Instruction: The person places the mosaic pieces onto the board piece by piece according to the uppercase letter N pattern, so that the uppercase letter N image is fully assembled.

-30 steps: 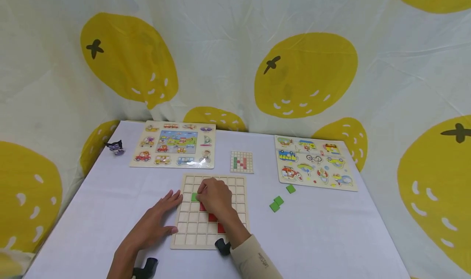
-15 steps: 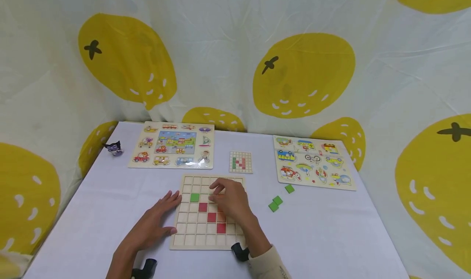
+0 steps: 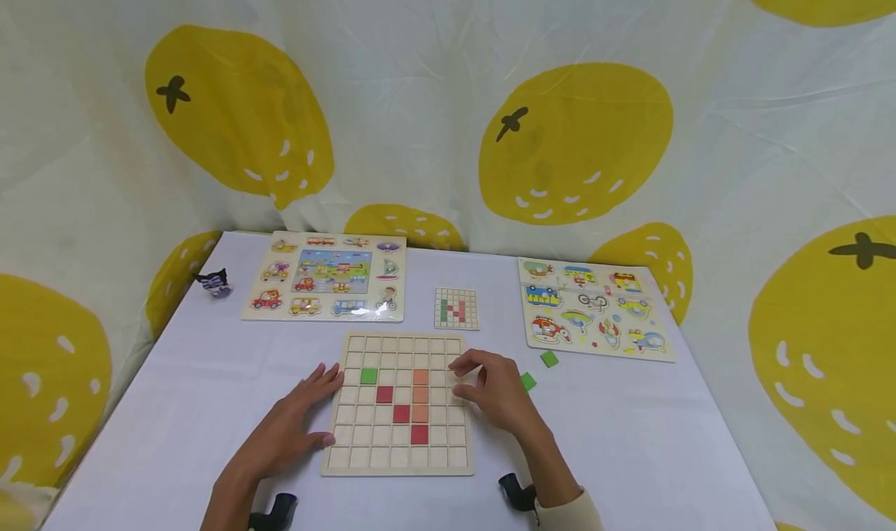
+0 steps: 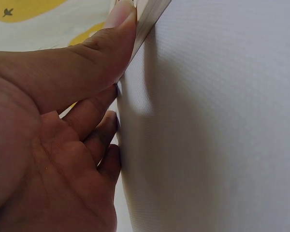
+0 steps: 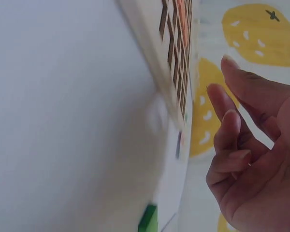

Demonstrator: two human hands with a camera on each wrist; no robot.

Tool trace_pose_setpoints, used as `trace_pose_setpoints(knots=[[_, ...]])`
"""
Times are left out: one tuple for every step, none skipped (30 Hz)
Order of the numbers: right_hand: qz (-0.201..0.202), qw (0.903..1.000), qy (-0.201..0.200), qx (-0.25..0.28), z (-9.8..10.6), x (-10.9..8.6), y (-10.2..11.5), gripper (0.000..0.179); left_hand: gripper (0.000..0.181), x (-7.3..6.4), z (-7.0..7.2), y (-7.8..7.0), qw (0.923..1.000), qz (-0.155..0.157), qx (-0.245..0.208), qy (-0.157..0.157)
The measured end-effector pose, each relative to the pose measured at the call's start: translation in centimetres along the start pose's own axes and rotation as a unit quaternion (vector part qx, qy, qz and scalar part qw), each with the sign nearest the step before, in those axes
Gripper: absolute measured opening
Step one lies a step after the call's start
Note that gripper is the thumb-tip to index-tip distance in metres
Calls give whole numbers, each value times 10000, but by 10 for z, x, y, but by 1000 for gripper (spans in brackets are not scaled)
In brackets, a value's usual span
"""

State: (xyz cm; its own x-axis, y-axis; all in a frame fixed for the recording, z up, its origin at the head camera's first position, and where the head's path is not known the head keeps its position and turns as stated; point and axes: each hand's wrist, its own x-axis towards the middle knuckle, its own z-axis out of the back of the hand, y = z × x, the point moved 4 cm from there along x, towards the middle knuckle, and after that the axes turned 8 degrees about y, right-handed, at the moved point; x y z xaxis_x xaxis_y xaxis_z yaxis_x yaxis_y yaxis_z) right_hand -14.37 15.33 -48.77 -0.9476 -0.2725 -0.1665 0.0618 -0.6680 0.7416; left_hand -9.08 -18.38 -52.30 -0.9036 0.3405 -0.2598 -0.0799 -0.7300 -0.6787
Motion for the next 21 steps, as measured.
trace_pose_setpoints(knots=[[-28,10000,9,-20,4,-2,-5,29,102,0,0,0,10000,11,5,-3],[-74,10000,22,-40,8,-4,-10,30,102,0,0,0,10000,10,12,-4],[-116,9999,28,-70,12,-5,-15,31,103,1,0,0,10000,23,5,-4],[-142,9999,40,-89,16,-7,-20,32,103,1,0,0,10000,32,2,-4],[-152,9998,48,-124,21,-8,-25,34,103,1,-1,0,10000,36,12,2],[-162,9997,57,-160,25,-10,-30,35,103,1,-1,1,10000,46,9,7],[-181,9996,74,-195,30,-11,-35,36,104,1,-1,0,10000,49,19,10],[-196,9995,96,-221,34,-12,-40,37,104,1,-1,0,10000,61,10,16],[-205,9994,121,-247,38,-13,-46,37,104,1,-1,1,10000,70,14,19],[-207,9993,150,-278,43,-14,-51,38,104,1,-1,0,10000,74,24,24],[-221,9991,185,-302,47,-15,-56,39,104,1,-1,1,10000,82,25,30],[-227,9989,232,-325,50,-15,-60,39,104,1,-1,1,10000,82,26,32],[-233,9987,286,-357,54,-15,-65,39,104,1,-1,1,10000,83,34,32],[-226,9984,337,-384,57,-16,-69,40,104,2,-1,1,10000,84,33,29],[-217,9982,390,-403,60,-16,-72,40,103,2,-1,1,10000,81,40,28],[-194,9980,445,-411,62,-16,-75,40,103,2,-1,1,10000,84,39,28],[-169,9977,499,-417,64,-16,-77,39,103,2,-1,1,10000,87,40,26],[-138,9975,543,-436,65,-16,-79,39,103,2,-1,1,10000,87,42,25],[-113,9972,577,-467,67,-16,-80,39,103,2,-1,1,9999,97,41,23],[-88,9969,609,-483,68,-16,-81,39,103,2,-1,1,9999,94,46,24],[-60,9967,632,-508,68,-15,-81,39,103,2,-1,1,9999,94,51,24]])
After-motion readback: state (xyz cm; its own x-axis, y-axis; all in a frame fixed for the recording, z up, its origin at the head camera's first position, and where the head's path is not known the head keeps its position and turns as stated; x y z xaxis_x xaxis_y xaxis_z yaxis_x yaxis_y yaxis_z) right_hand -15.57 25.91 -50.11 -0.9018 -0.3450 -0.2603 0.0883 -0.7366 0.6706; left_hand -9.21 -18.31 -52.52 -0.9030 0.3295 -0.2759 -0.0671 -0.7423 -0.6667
